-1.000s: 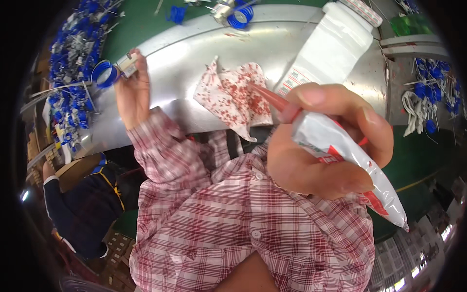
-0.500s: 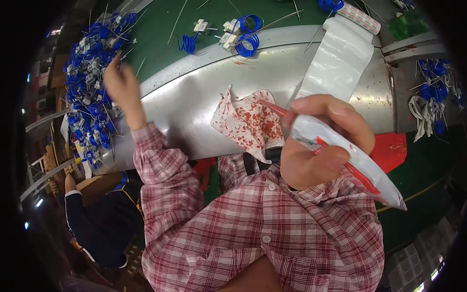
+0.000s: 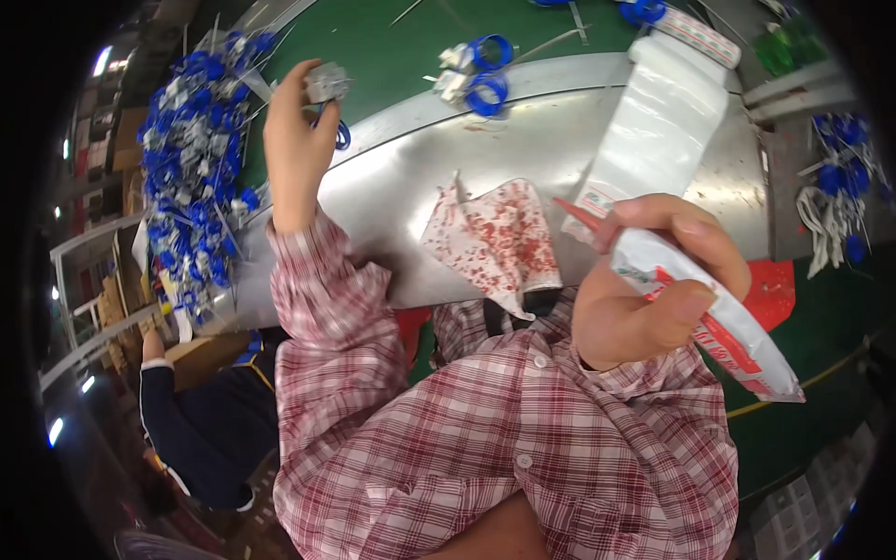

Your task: Assemble small electronic motor components by connecting wires, applying adhesive, and attaching labels.

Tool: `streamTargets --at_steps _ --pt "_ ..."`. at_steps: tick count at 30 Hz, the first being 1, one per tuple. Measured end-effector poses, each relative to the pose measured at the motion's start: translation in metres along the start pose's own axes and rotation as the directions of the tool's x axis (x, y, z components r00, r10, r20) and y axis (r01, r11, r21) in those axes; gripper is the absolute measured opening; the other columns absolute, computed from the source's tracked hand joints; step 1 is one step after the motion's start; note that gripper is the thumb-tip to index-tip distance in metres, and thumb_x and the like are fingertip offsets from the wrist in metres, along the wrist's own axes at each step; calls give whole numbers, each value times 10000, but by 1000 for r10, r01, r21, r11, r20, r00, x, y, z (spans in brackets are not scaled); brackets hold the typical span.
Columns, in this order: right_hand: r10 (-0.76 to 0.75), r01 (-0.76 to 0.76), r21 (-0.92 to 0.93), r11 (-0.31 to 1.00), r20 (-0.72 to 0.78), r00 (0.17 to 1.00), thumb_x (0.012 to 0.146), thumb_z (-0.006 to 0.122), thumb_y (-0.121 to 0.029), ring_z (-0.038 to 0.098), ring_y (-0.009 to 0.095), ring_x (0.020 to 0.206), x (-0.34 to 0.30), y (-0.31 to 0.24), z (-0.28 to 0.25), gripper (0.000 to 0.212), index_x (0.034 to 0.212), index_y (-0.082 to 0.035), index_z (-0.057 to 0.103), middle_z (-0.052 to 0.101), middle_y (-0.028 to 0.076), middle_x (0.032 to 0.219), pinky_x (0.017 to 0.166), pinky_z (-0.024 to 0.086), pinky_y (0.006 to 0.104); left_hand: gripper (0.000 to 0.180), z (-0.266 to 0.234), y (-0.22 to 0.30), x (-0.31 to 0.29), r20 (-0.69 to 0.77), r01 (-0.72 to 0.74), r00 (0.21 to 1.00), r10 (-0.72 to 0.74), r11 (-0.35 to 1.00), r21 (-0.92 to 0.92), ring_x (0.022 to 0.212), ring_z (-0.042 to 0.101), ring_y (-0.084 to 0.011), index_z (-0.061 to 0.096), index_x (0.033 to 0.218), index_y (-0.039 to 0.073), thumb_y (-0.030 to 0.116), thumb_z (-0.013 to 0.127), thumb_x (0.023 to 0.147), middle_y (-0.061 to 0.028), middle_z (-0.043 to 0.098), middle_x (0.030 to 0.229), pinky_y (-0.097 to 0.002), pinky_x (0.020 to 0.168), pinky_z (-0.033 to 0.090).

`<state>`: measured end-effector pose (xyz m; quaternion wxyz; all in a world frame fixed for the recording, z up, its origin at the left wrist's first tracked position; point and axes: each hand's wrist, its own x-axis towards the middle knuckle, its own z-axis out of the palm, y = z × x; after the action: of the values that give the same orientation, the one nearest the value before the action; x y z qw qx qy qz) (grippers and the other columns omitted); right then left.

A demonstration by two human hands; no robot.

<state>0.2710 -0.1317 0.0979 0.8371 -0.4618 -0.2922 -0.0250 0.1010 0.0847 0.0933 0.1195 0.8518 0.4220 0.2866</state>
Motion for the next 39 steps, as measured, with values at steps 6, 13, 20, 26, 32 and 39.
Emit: streamTargets --at_steps 6,13,20,26,32,39 --pt "141 -143 -32 989 -59 988 932 359 -384 493 200 568 -6 -7 9 403 1047 -6 438 574 209 794 499 420 291 507 -36 84 -57 -273 16 959 -81 973 -232 795 476 -231 489 1151 13 -41 568 653 -106 486 887 -319 698 412" --pt "90 -89 21 996 -65 994 921 395 -394 492 196 549 -15 -9 10 416 1006 9 450 579 203 778 493 424 288 445 -10 108 -84 -296 64 933 -205 902 -426 844 541 -114 499 1164 11 -65 577 733 -58 558 992 -230 689 448" --pt "18 -29 -134 991 -83 996 915 390 -425 493 196 557 -6 -14 6 473 961 42 445 577 193 788 515 416 294 359 -5 89 -92 229 209 907 -354 -93 -973 993 581 -235 436 1190 16 105 567 868 -132 504 1129 -297 825 499" --pt "45 -52 -76 996 -88 995 915 389 -436 493 206 612 -1 -12 -1 468 959 25 455 574 178 820 582 421 317 569 13 61 -103 308 197 951 -15 -738 -645 1051 536 -295 429 1241 5 420 524 865 -207 402 1316 -356 855 481" --pt "22 -30 -82 996 -103 994 917 390 -438 494 216 654 -1 -11 -5 455 969 8 461 572 171 851 619 420 329 559 21 83 -111 453 90 890 56 -994 -54 908 519 -186 450 1222 17 354 624 812 -97 526 1162 -289 820 418" --pt "55 -54 172 984 0 999 922 370 -440 506 215 689 0 -9 -19 444 988 -12 464 571 167 883 654 455 337 440 29 112 -113 715 -138 679 -169 -985 -102 873 463 -200 516 1042 -18 318 635 783 -108 531 953 -299 777 401"
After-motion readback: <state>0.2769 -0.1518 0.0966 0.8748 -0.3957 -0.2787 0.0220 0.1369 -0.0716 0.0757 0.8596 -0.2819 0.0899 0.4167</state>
